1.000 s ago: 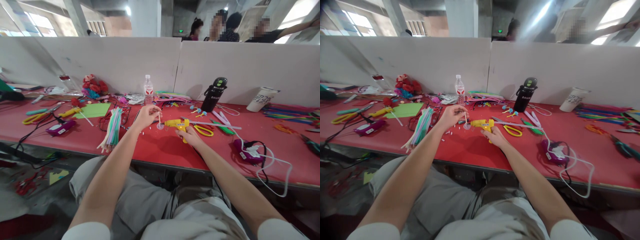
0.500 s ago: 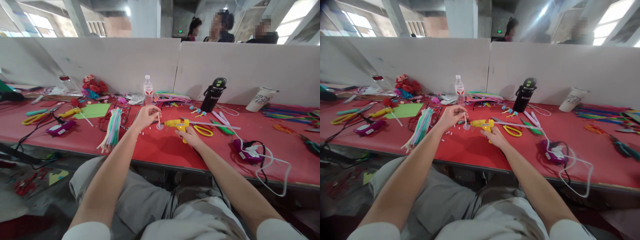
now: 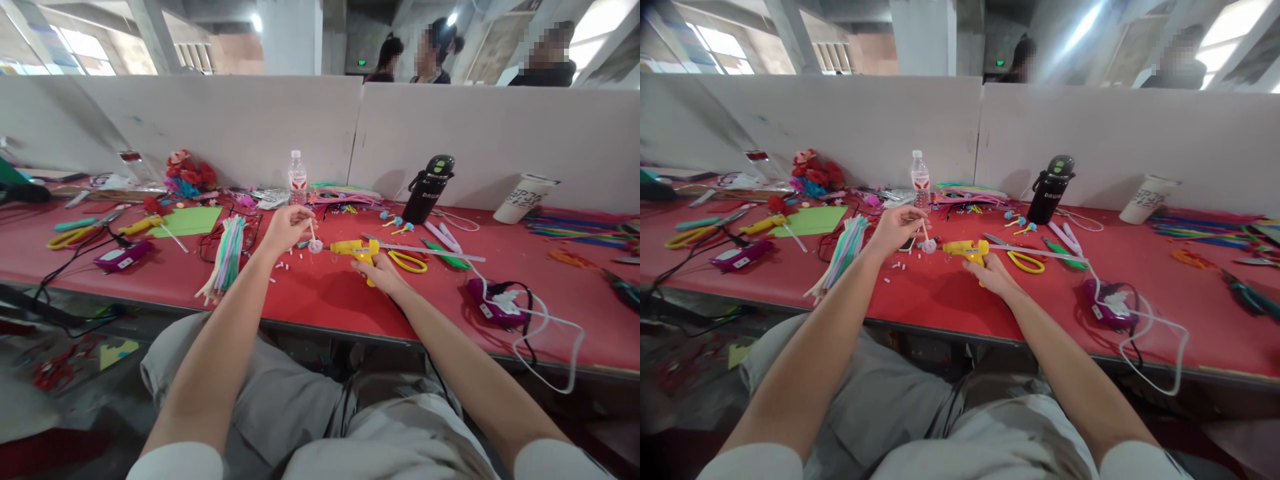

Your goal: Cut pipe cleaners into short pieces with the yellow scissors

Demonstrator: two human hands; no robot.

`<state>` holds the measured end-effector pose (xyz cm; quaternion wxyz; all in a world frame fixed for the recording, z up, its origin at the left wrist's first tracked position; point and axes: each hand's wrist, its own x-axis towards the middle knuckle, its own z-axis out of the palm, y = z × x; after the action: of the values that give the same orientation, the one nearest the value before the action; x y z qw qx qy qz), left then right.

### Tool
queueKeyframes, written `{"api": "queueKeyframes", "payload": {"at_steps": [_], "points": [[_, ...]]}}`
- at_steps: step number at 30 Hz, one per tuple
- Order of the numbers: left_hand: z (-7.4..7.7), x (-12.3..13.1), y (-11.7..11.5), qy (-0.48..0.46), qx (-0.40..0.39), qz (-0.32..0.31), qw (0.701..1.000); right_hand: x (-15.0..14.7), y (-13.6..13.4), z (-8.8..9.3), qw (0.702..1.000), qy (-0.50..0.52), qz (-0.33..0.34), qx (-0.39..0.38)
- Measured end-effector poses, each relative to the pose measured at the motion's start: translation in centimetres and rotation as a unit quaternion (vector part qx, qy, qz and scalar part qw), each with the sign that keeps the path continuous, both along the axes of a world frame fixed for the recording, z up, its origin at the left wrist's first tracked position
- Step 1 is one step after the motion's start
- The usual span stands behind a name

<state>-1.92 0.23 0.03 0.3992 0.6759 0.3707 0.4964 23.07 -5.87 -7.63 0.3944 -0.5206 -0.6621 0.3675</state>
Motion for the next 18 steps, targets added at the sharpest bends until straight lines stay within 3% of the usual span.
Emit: {"api": "queueKeyframes", "payload": {"at_steps": [2, 5, 8, 12, 18], "points": [[0.5, -0.5, 0.0, -0.008, 0.005, 0.011, 1.000, 0.2, 0.1, 0.0, 0.998, -0.030, -0.008, 0.047], [1.1, -1.3, -0.1, -0.013, 0.010, 0.022, 1.000, 0.7, 0.5, -0.2, 0.985, -0.122, -0.071, 0.101], [1.6, -1.9, 0.0, -0.019, 0.023, 0.029, 0.999, 1.3, 1.0, -0.7, 0.960, -0.222, -0.120, 0.121], [1.7, -2.3, 0.2, -0.029, 0.030, 0.034, 0.999, 2.2, 1.1, -0.7, 0.941, -0.290, -0.122, 0.123], [1.5, -2.9, 0.5, -0.015, 0.032, 0.050, 0.998, 4.0, -2.6, 1.4, 0.918, -0.308, -0.211, 0.134]]}}
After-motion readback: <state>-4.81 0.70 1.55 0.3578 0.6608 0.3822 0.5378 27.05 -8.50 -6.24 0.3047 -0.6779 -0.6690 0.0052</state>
